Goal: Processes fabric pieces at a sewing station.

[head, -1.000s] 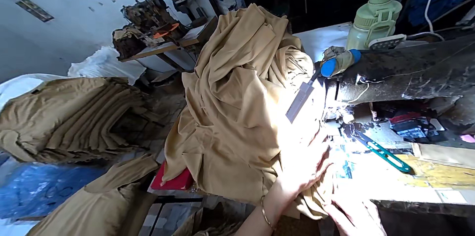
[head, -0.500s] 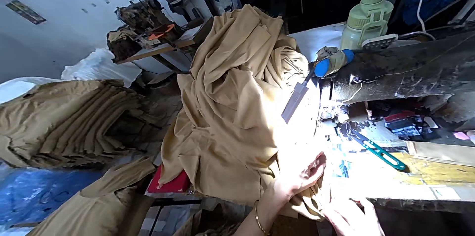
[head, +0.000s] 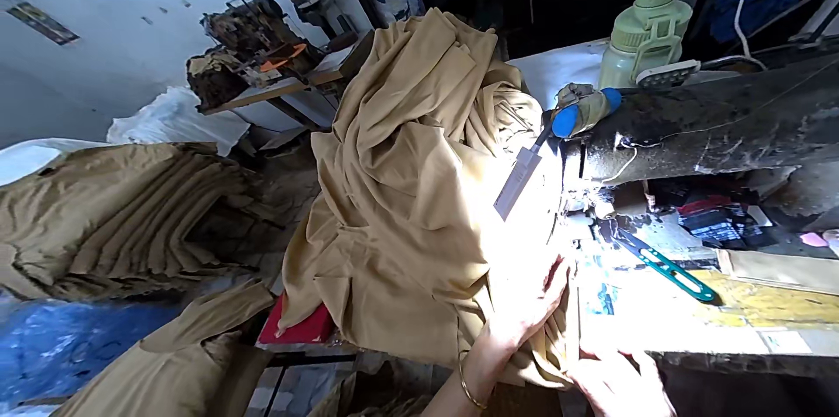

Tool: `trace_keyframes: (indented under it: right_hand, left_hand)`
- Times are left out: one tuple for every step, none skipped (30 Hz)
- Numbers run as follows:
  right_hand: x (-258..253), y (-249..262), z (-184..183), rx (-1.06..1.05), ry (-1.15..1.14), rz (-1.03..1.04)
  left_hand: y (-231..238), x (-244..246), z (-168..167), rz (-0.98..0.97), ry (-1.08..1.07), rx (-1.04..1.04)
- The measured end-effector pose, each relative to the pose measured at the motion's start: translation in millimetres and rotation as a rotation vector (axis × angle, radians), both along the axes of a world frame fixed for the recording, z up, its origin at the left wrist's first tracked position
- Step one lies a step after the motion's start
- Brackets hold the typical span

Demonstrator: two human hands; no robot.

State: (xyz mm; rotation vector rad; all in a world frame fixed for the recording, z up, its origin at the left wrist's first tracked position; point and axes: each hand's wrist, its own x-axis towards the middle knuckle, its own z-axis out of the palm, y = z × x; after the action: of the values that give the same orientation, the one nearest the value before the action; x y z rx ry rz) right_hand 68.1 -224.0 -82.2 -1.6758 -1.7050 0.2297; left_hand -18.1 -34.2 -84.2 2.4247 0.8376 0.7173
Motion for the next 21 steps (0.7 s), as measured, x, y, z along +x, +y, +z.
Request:
trace_keyframes:
  right_hand:
    - [-0.1,0.0,0.0,0.002,-0.001,0.0]
    - [-0.3,-0.1,-0.4,0.009,-0.005,-0.005]
    - [-0.6,-0.2,-1.3,0.018,-0.01,-0.013]
    - [-0.8,-0.3,-1.9,0.027,-0.011,-0.019]
    - [-1.0,-0.3,-2.3,0.029,-0.01,-0.022]
    - [-1.0,-0.6,-2.2,0.024,-0.008,-0.019]
    - [-0.9,-1.1,-1.9,0.016,-0.003,-0.013]
    - [-0.7,-1.7,-1.3,0.007,0.006,-0.004]
    - [-0.6,-1.9,-0.8,0.003,0.012,-0.002]
    - [-0.7,-1.9,-0.5,0.005,0.012,-0.003]
    - [-0.7,-2.2,-0.1,0.007,0.011,-0.005]
    - [-0.6,-2.6,0.4,0.007,0.015,-0.003]
    - [-0.3,-3.2,1.2,0.005,0.015,0.001]
    - [0.2,-3.6,2.6,0.002,0.013,0.009]
    - [0.8,-4.0,4.3,-0.003,0.009,0.015]
    - [1.1,-4.0,6.1,-0.008,0.01,0.02]
    - [1.3,-4.0,7.4,-0.013,0.012,0.022]
    - [1.4,-3.8,7.2,-0.013,0.014,0.023]
    - [1.4,-3.5,6.6,-0.012,0.017,0.023]
    - [1.6,-3.3,6.1,-0.014,0.023,0.024]
    - [1.5,-3.0,6.2,-0.015,0.032,0.018]
  left_hand:
    - [0.4,-1.7,-0.5,-0.031,-0.023,-0.038]
    - [0.5,-3.7,-0.8,-0.073,-0.031,-0.063]
    - [0.8,-6.0,-1.0,-0.129,-0.021,-0.082]
    - [0.9,-7.7,-0.4,-0.168,-0.006,-0.063]
    - [0.6,-9.4,0.4,-0.192,0.006,-0.055]
    - [0.7,-11.7,0.9,-0.217,0.016,-0.074]
    - [0.4,-14.5,0.6,-0.25,0.013,-0.099]
    - [0.0,-17.2,-0.4,-0.276,0.011,-0.098]
    - [-0.3,-19.7,-1.9,-0.293,0.02,-0.079]
    - [-0.8,-21.9,-1.9,-0.312,0.038,-0.069]
    - [-1.5,-23.6,-1.5,-0.324,0.055,-0.05]
    - [-2.3,-24.9,-0.6,-0.335,0.064,-0.03]
    - [-3.2,-26.3,0.8,-0.347,0.069,-0.015]
    - [-4.7,-28.6,3.0,-0.352,0.099,-0.003]
    - [-6.6,-31.1,5.9,-0.356,0.157,-0.006]
    - [-8.6,-32.4,9.6,-0.364,0.218,-0.012]
    - [-10.5,-32.6,10.4,-0.37,0.235,0.026]
    - [-13.0,-33.2,9.1,-0.362,0.233,0.09]
    - [-15.3,-34.0,5.8,-0.362,0.191,0.163]
    - [-17.0,-35.5,1.6,-0.359,0.153,0.252]
    - [-18.5,-36.9,-2.3,-0.359,0.127,0.321]
